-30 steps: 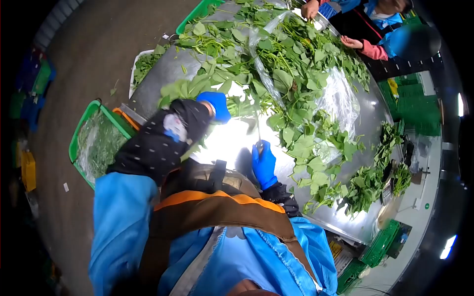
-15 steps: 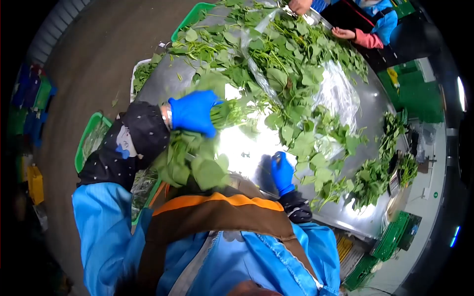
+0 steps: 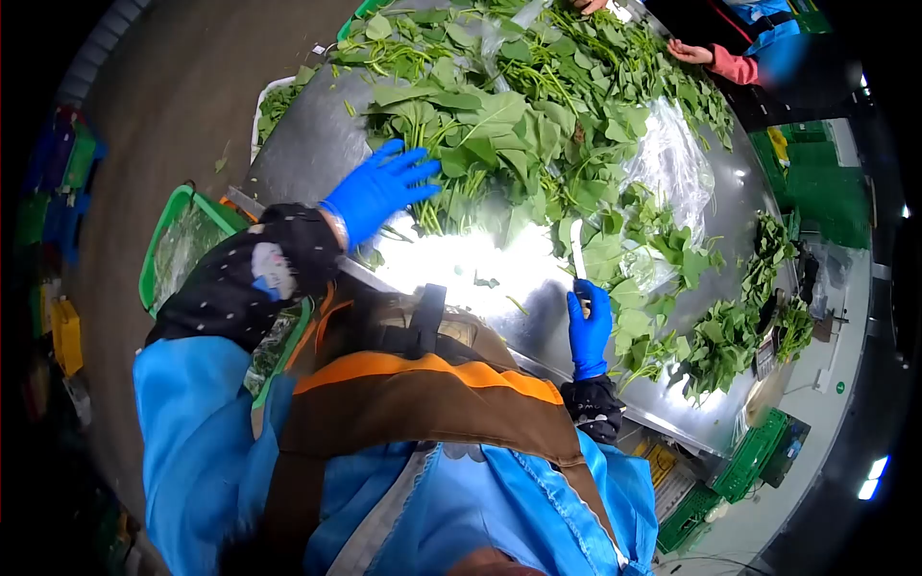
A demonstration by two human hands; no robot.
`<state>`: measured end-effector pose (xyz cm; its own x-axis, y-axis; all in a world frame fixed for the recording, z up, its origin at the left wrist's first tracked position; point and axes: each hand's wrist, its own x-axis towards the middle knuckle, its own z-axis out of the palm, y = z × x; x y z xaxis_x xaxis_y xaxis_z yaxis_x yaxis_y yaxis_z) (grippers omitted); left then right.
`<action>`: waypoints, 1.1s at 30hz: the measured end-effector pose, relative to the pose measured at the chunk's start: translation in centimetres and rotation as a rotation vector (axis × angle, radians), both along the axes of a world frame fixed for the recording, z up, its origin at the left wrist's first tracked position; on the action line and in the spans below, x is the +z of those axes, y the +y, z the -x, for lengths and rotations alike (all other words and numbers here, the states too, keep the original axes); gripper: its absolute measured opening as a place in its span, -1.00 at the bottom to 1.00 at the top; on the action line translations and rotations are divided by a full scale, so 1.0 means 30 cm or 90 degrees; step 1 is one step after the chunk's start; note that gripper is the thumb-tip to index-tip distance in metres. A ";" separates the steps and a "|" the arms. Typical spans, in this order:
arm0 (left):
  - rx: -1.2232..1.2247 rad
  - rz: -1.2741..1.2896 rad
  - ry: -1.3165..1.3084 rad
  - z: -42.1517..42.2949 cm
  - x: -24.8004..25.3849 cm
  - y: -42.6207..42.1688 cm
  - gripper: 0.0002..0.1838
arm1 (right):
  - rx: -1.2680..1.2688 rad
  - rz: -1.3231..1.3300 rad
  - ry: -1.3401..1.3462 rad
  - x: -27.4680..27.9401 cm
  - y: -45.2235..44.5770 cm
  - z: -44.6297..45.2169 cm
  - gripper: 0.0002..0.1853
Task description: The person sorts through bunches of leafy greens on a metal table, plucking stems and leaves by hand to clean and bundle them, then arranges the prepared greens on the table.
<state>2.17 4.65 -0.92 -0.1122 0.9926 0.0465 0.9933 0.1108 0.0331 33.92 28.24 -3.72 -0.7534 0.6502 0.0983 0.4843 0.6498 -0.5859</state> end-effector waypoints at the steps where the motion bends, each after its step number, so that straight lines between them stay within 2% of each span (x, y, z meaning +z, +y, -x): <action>1: 0.036 0.011 -0.005 0.009 0.021 -0.033 -0.44 | -0.026 0.137 0.040 0.006 -0.018 0.027 -0.73; 2: 0.069 -0.058 -0.040 0.011 0.021 -0.046 -0.49 | -0.041 0.238 0.064 0.022 -0.046 0.074 -0.83; 4: 0.142 -0.202 -0.109 0.007 0.021 -0.067 -0.59 | 0.038 0.292 0.120 -0.001 -0.093 0.168 -0.87; 7: 0.405 -0.224 -0.324 -0.074 0.057 -0.021 -0.75 | 0.150 0.365 0.139 0.030 -0.191 0.364 -0.88; 8: 0.474 -0.431 -0.404 -0.092 -0.025 0.000 -0.85 | 0.193 0.337 0.142 0.073 -0.239 0.420 -0.89; 9: 0.614 -0.350 -0.496 -0.108 -0.021 0.007 -0.86 | 0.235 0.310 0.145 0.113 -0.285 0.466 -0.90; 11: 0.701 -0.287 -0.661 -0.103 -0.115 0.016 -0.74 | 0.288 0.294 0.139 0.129 -0.350 0.523 -0.90; 13: 0.756 -0.185 -0.532 -0.123 -0.112 0.064 -0.65 | 0.310 0.222 0.113 0.088 -0.371 0.564 -0.87; 15: 0.773 -0.162 -0.513 -0.088 -0.184 0.093 -0.57 | 0.276 -0.008 0.111 0.007 -0.354 0.580 -0.78; 17: 0.693 -0.168 -0.592 -0.032 -0.264 0.079 -0.62 | 0.105 0.072 0.052 -0.017 -0.350 0.563 -0.72; 19: 0.690 -0.233 -0.711 -0.029 -0.293 0.037 -0.64 | 0.123 0.069 -0.053 -0.024 -0.283 0.528 -0.71; 21: 0.675 -0.340 -0.770 -0.029 -0.290 0.020 -0.66 | 0.115 0.340 0.027 -0.013 -0.273 0.514 -0.72; 22: 0.662 -0.411 -0.772 -0.045 -0.257 0.010 -0.67 | 0.121 0.388 0.074 0.003 -0.291 0.511 -0.70; 23: 0.648 -0.479 -0.775 -0.072 -0.210 -0.001 -0.68 | 0.140 0.414 0.052 0.038 -0.316 0.514 -0.70; 24: 0.652 -0.515 -0.944 -0.101 -0.091 -0.008 -0.69 | 0.160 0.438 0.031 0.083 -0.341 0.523 -0.69; 26: 0.647 -0.510 -0.994 -0.126 -0.019 -0.016 -0.70 | 0.199 0.469 0.021 0.084 -0.373 0.564 -0.67; 27: 0.643 -0.508 -1.020 -0.134 -0.007 -0.016 -0.70 | 0.169 0.651 0.014 0.097 -0.377 0.566 -0.70; 28: 0.626 -0.482 -0.944 -0.140 -0.022 -0.014 -0.69 | 0.174 0.703 -0.005 0.108 -0.372 0.576 -0.72; 29: 0.600 -0.534 -0.881 -0.155 -0.043 -0.006 -0.70 | 0.181 0.756 -0.028 0.113 -0.365 0.583 -0.74; 32: 0.595 -0.543 -0.990 -0.171 -0.041 -0.015 -0.75 | 0.197 0.706 -0.080 0.119 -0.359 0.583 -0.78; 33: 0.593 -0.546 -1.027 -0.170 -0.053 -0.018 -0.76 | 0.186 0.722 -0.044 0.113 -0.361 0.580 -0.78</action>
<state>7.26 4.11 -2.50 -0.8734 0.4069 -0.2677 -0.3172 -0.0581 0.9466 16.52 17.42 -0.35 -0.8696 0.1414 -0.4731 0.4564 -0.1358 -0.8794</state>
